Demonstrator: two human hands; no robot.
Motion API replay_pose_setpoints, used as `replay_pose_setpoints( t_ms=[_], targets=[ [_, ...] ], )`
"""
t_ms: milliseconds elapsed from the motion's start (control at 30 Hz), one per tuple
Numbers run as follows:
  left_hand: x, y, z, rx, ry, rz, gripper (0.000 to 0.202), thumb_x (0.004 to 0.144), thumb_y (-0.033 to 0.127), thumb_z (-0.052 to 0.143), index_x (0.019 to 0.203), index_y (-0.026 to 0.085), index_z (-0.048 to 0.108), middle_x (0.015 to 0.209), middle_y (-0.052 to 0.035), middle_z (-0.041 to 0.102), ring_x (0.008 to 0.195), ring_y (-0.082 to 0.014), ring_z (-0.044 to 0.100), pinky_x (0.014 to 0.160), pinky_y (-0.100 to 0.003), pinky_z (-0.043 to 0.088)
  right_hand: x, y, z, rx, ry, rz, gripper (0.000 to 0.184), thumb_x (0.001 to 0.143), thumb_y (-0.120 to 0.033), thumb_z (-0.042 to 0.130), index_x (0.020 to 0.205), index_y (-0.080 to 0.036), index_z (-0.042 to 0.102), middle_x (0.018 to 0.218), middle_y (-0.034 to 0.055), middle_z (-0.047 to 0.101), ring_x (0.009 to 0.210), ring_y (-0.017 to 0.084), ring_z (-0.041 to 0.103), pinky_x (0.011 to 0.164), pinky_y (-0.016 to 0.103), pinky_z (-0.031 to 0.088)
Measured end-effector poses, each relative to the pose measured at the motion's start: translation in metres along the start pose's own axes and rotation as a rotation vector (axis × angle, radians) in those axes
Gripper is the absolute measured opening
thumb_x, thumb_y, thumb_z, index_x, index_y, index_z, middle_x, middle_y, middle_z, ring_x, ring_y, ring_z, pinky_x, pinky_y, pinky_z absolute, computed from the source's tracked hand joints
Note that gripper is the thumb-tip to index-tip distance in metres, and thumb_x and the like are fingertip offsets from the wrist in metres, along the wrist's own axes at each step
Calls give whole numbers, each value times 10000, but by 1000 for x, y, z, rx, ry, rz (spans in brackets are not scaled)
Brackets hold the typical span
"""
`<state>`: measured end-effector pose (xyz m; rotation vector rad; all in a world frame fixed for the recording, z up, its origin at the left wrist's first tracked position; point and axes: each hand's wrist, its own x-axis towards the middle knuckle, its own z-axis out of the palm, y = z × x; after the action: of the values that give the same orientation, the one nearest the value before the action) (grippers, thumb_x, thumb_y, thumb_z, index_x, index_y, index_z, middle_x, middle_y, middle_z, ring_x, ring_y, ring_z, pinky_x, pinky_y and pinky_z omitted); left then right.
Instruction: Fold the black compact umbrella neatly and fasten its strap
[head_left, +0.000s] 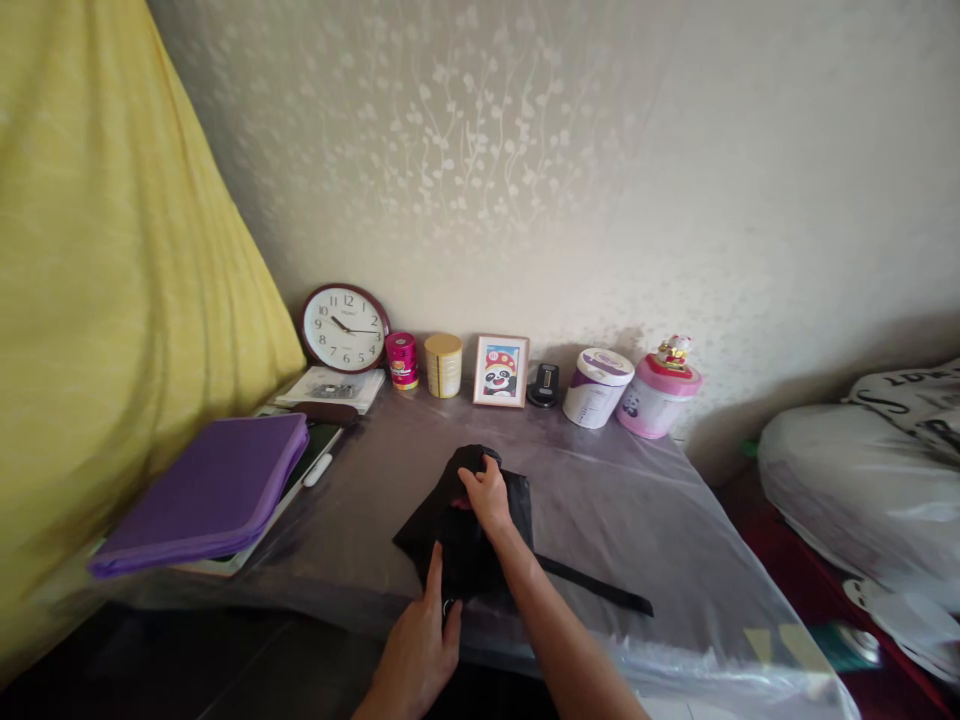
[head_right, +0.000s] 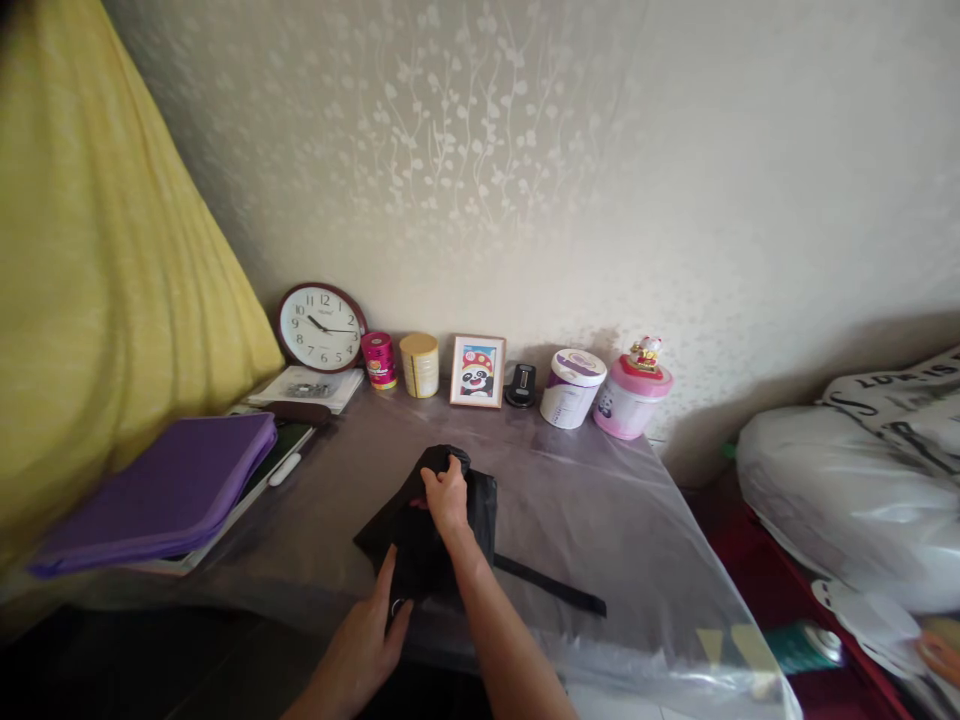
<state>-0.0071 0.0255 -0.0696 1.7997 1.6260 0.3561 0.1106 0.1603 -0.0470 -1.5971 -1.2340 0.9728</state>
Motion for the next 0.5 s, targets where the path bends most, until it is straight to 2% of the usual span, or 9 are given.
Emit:
replay_pose_setpoints(
  t_ms=[167, 333, 500],
  targets=[
    [0, -1, 0, -41, 13, 20, 628, 871, 311, 285, 1387, 128, -23, 1033, -130, 631, 878, -187, 622, 752, -266, 423, 2, 9, 4, -43, 34, -19, 555, 772, -299, 507, 1251, -86, 323, 666, 4, 608, 490, 129, 616, 435, 191, 458],
    [0, -2, 1, -171, 58, 118, 641, 860, 289, 293, 1384, 154, -50, 1301, -127, 443, 1082, -162, 528, 857, -246, 405, 1, 8, 3, -68, -14, -44, 533, 787, -283, 475, 1246, -76, 300, 649, 0, 617, 491, 132, 629, 414, 177, 437],
    [-5, -6, 1, -248, 116, 159, 676, 859, 297, 304, 1371, 148, -112, 1362, -141, 352, 1186, -163, 432, 945, -273, 360, -1, 3, 1, -73, -56, -31, 546, 803, -282, 461, 1268, -84, 254, 673, 16, 651, 504, 137, 638, 397, 176, 420]
  ],
)
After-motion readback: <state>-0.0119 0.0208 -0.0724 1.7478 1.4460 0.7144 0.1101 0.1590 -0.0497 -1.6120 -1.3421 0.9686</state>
